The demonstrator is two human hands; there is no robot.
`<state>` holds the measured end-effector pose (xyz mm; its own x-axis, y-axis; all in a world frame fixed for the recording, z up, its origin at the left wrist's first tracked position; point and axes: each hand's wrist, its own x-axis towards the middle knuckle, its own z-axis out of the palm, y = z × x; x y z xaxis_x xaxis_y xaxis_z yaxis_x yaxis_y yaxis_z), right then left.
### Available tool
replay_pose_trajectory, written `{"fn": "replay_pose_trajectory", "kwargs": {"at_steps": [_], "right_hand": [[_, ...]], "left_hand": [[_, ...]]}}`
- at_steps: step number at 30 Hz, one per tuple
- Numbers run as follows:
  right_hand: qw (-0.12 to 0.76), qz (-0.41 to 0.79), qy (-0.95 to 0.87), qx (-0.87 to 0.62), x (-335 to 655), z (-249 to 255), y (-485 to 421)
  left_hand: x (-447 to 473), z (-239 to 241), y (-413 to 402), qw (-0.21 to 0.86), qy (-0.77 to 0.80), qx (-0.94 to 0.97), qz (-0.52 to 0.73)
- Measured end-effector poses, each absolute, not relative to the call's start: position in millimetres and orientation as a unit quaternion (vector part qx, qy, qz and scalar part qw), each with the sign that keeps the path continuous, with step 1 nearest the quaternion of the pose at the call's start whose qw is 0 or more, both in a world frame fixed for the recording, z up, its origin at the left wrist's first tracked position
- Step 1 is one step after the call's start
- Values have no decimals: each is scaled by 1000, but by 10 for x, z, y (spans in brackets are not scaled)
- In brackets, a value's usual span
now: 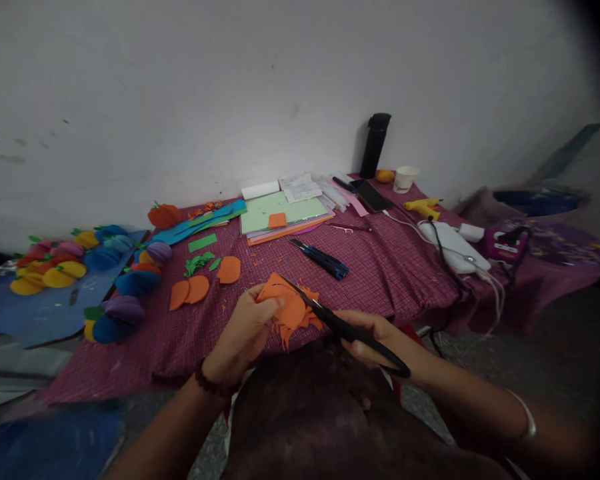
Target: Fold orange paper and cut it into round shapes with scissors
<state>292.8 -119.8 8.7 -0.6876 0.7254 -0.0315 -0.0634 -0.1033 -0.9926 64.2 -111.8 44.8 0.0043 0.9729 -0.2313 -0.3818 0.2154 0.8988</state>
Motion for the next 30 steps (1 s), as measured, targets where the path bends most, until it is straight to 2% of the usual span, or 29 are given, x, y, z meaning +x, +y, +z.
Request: {"fn": "replay_pose_trajectory", "kwargs": {"at_steps": [10, 21, 30], "right_hand": [[298, 691, -600, -272, 2949, 6, -1203], [255, 707, -614, -239, 2959, -26, -1146], [274, 710, -605, -235, 2884, -36, -1142]], "left_hand": [[576, 420, -1090, 623, 457, 333, 541], [613, 386, -1080, 646, 442, 301, 545], [745, 321, -1117, 649, 450, 325, 520]]}}
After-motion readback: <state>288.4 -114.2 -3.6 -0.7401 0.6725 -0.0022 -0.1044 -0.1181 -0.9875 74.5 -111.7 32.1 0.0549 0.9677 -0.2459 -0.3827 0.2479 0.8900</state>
